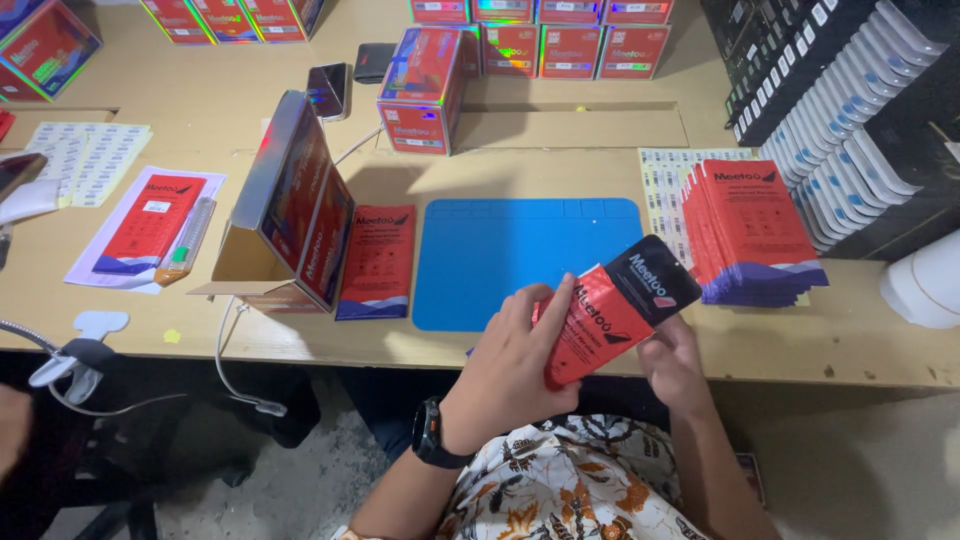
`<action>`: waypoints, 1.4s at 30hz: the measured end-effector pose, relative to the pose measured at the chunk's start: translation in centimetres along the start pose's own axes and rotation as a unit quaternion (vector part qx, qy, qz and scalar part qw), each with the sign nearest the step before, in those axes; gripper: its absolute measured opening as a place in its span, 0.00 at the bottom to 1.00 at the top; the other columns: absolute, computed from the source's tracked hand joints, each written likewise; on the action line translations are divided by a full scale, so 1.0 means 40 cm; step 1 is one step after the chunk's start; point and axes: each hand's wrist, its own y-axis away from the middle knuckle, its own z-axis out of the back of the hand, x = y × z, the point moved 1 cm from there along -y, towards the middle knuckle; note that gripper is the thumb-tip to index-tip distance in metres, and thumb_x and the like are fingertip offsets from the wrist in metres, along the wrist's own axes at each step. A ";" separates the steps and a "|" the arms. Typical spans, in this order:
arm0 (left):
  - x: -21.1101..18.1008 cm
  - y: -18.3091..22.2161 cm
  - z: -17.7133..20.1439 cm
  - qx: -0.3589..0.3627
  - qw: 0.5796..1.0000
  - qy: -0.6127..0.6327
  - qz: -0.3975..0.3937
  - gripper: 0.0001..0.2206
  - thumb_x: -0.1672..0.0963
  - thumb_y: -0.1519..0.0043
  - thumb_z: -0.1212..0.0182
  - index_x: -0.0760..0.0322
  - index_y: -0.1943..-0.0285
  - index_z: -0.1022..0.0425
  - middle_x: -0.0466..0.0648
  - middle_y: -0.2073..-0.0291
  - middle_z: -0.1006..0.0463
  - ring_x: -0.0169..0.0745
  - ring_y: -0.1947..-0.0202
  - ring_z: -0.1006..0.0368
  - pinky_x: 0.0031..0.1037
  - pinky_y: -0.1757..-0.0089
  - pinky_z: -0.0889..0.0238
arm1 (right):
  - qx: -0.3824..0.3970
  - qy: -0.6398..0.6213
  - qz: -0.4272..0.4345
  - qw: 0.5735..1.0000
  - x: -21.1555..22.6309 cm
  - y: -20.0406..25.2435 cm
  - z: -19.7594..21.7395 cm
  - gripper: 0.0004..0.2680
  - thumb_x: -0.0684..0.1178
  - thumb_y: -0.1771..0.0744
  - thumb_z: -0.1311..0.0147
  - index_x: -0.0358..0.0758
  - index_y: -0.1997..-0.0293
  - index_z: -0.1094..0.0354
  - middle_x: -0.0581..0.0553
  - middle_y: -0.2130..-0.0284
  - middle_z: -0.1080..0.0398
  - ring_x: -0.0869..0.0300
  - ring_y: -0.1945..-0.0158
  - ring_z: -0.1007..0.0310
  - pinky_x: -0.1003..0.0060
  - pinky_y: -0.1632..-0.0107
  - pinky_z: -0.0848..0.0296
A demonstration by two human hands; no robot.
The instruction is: The person places a screen protector onto a smartphone, removes a protective film, and then packages a stack of similar screen protectors into a cardboard box.
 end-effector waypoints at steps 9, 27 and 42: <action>-0.026 0.005 0.011 -0.047 0.991 0.123 0.009 0.50 0.57 0.57 0.28 0.72 0.23 0.51 0.70 0.44 0.36 0.77 0.49 0.32 0.51 0.53 0.30 | 0.136 -0.021 0.063 0.988 0.134 -0.046 -0.082 0.39 0.63 0.37 0.41 0.34 0.22 0.62 0.33 0.31 0.43 0.48 0.29 0.45 0.42 0.30 0.44; 0.070 0.002 0.019 -0.128 0.986 0.110 0.004 0.41 0.46 0.40 0.34 0.59 0.22 0.52 0.62 0.34 0.44 0.62 0.32 0.46 0.46 0.36 0.43 | -0.096 0.327 -0.059 0.938 0.346 -0.001 -0.024 0.16 0.38 0.32 0.51 0.35 0.36 0.40 0.44 0.61 0.26 0.69 0.79 0.40 0.79 0.77 0.41; 0.443 0.157 0.027 -0.158 0.931 -0.251 0.213 0.16 0.55 0.40 0.41 0.54 0.42 0.23 0.52 0.43 0.28 0.62 0.39 0.37 0.60 0.42 0.46 | -0.155 0.587 -0.292 0.739 0.440 -0.260 0.136 0.22 0.59 0.31 0.52 0.43 0.29 0.40 0.36 0.37 0.37 0.44 0.34 0.41 0.42 0.35 0.42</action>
